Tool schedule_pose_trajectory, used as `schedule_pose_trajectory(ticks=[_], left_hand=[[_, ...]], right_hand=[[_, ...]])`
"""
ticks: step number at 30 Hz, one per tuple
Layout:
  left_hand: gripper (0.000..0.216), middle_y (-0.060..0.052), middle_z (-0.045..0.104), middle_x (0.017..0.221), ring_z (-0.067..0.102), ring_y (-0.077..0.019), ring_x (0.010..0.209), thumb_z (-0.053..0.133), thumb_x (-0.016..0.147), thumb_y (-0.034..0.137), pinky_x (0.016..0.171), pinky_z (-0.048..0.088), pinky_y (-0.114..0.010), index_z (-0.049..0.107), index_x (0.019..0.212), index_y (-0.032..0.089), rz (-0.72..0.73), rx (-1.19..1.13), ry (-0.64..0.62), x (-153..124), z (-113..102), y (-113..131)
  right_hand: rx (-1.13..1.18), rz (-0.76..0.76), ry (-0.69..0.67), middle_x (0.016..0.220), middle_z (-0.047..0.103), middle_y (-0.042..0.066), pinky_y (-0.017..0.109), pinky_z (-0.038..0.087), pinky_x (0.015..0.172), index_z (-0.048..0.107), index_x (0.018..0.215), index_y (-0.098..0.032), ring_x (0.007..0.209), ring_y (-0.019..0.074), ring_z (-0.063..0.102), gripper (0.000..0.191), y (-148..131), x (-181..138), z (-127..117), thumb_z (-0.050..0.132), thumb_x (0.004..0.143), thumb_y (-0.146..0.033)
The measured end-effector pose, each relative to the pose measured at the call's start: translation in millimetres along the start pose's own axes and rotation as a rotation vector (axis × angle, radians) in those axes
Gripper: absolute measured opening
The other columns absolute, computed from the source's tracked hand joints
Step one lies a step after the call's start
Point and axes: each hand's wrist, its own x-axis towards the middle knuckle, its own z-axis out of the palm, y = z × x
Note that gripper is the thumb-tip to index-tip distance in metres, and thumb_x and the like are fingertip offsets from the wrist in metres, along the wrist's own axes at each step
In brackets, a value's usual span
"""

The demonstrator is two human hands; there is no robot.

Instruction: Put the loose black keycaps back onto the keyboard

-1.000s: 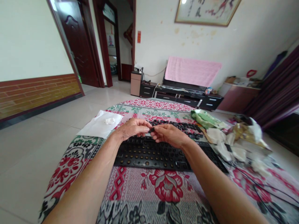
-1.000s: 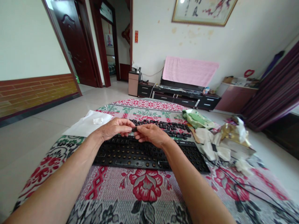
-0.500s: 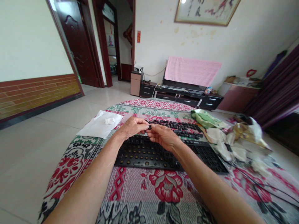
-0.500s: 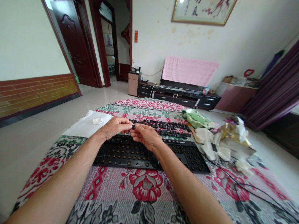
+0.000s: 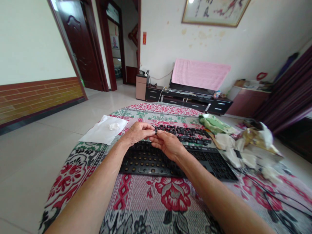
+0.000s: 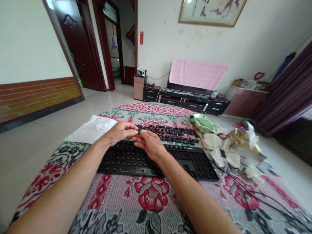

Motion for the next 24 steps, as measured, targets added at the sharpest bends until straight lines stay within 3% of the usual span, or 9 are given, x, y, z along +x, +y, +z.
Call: schedule_pose_trajectory(ticks=[3,6,8,11,15,19,24], left_hand=[[0.023,-0.001,0.064,0.07,0.055,-0.011,0.063,0.055,0.065,0.029,0.061,0.044,-0.024,0.064,0.081,0.015,-0.005,0.019,0.042,0.2,-0.1,1.1],[0.021,0.0,0.063,0.065,0.054,-0.0104,0.06,0.055,0.064,0.025,0.058,0.043,-0.023,0.065,0.08,0.015,-0.036,0.023,0.049,0.2,-0.7,2.0],[0.02,0.0,0.061,0.06,0.053,-0.01,0.056,0.056,0.062,0.023,0.054,0.043,-0.023,0.064,0.077,0.015,-0.084,0.014,0.032,0.4,-1.1,1.7],[0.018,0.0,0.059,0.055,0.052,-0.0099,0.052,0.056,0.059,0.021,0.049,0.042,-0.022,0.064,0.074,0.014,-0.153,-0.003,-0.01,0.8,-1.0,0.1],[0.018,0.0,0.058,0.054,0.052,-0.01,0.05,0.056,0.058,0.019,0.046,0.041,-0.021,0.063,0.073,0.014,-0.19,0.01,-0.068,0.5,0.5,-0.9],[0.017,-0.001,0.058,0.054,0.053,-0.0106,0.05,0.054,0.058,0.02,0.046,0.041,-0.021,0.063,0.071,0.014,-0.237,0.039,-0.124,-1.0,1.6,0.1],[0.021,-0.001,0.058,0.056,0.051,-0.0103,0.05,0.053,0.06,0.025,0.042,0.035,-0.02,0.064,0.074,0.015,-0.216,0.137,-0.206,-3.3,-1.9,1.3]], right_hand=[[-0.041,0.001,-0.036,0.088,0.064,0.007,0.025,0.048,0.066,0.052,0.084,-0.016,0.076,0.0123,0.061,0.016,2.2,-0.8,0.4,0.053,0.076,-0.03],[-0.236,-0.016,-0.027,0.086,0.063,0.006,0.025,0.047,0.063,0.05,0.082,-0.017,0.072,0.0123,0.06,0.018,3.1,-0.2,-2.1,0.053,0.074,-0.033],[-0.475,-0.134,0.04,0.081,0.062,0.004,0.025,0.046,0.059,0.05,0.084,-0.018,0.067,0.0119,0.059,0.019,3.5,1.3,-5.3,0.055,0.071,-0.032],[-0.877,-0.434,0.107,0.077,0.061,0.001,0.024,0.043,0.063,0.054,0.09,-0.019,0.067,0.0116,0.055,0.022,2.4,2.1,-9.8,0.054,0.071,-0.028],[-1.256,-0.641,0.051,0.075,0.061,0.001,0.023,0.038,0.064,0.06,0.086,-0.019,0.068,0.0112,0.053,0.017,-3.4,-2.7,-9.8,0.048,0.074,-0.023],[-1.457,-0.668,0.008,0.071,0.06,0.002,0.022,0.034,0.06,0.06,0.079,-0.017,0.065,0.0108,0.051,0.015,-6.4,-8.1,-7.2,0.047,0.074,-0.019],[-1.514,-0.596,-0.034,0.066,0.059,0.001,0.022,0.031,0.055,0.061,0.078,-0.016,0.059,0.0099,0.049,0.015,-4.8,-8.4,-10.6,0.048,0.073,-0.02]])
